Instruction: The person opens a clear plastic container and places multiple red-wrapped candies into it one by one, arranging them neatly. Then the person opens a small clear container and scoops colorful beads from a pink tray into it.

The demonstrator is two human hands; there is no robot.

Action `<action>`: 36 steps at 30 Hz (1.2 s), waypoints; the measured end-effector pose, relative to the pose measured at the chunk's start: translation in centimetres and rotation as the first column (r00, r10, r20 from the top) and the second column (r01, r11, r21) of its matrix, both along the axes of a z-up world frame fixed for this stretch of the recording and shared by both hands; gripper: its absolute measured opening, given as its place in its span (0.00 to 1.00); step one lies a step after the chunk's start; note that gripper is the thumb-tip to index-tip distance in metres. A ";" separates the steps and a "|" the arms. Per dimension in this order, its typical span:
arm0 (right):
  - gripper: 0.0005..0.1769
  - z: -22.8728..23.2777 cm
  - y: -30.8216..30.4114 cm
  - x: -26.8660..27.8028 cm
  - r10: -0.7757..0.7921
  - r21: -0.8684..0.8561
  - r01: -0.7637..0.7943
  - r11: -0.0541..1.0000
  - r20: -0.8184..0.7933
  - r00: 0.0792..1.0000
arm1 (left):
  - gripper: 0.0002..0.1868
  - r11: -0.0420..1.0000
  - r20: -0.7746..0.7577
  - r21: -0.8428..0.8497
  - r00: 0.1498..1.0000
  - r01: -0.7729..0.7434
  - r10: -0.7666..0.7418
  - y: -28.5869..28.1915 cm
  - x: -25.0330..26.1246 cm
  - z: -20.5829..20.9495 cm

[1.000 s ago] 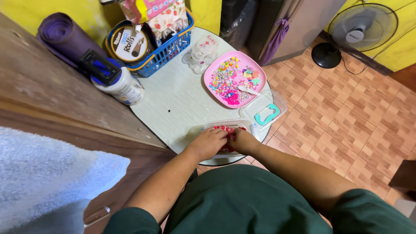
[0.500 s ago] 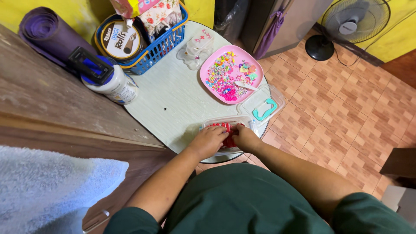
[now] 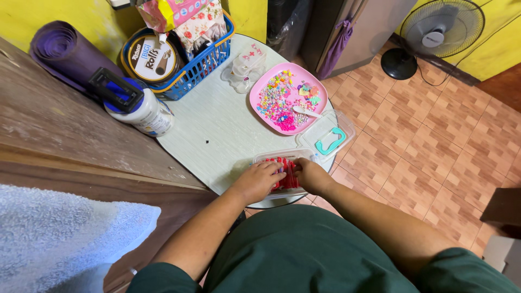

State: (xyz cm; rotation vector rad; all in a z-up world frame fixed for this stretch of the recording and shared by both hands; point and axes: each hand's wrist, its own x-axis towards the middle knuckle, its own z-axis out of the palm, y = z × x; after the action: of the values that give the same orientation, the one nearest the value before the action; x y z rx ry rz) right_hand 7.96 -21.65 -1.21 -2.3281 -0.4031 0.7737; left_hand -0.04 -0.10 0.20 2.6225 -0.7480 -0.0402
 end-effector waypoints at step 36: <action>0.07 -11.8 -20.5 4.5 -0.738 0.284 0.907 0.313 -0.528 0.420 | 0.17 0.657 -0.302 -0.512 0.832 -0.553 0.465 -4.1 0.1 8.4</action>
State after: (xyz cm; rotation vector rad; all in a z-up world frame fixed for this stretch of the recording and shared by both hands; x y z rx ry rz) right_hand 12.45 -42.13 -13.01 -1.4632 0.6816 0.3599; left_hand 0.04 -4.21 8.60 2.0964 0.0750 0.1405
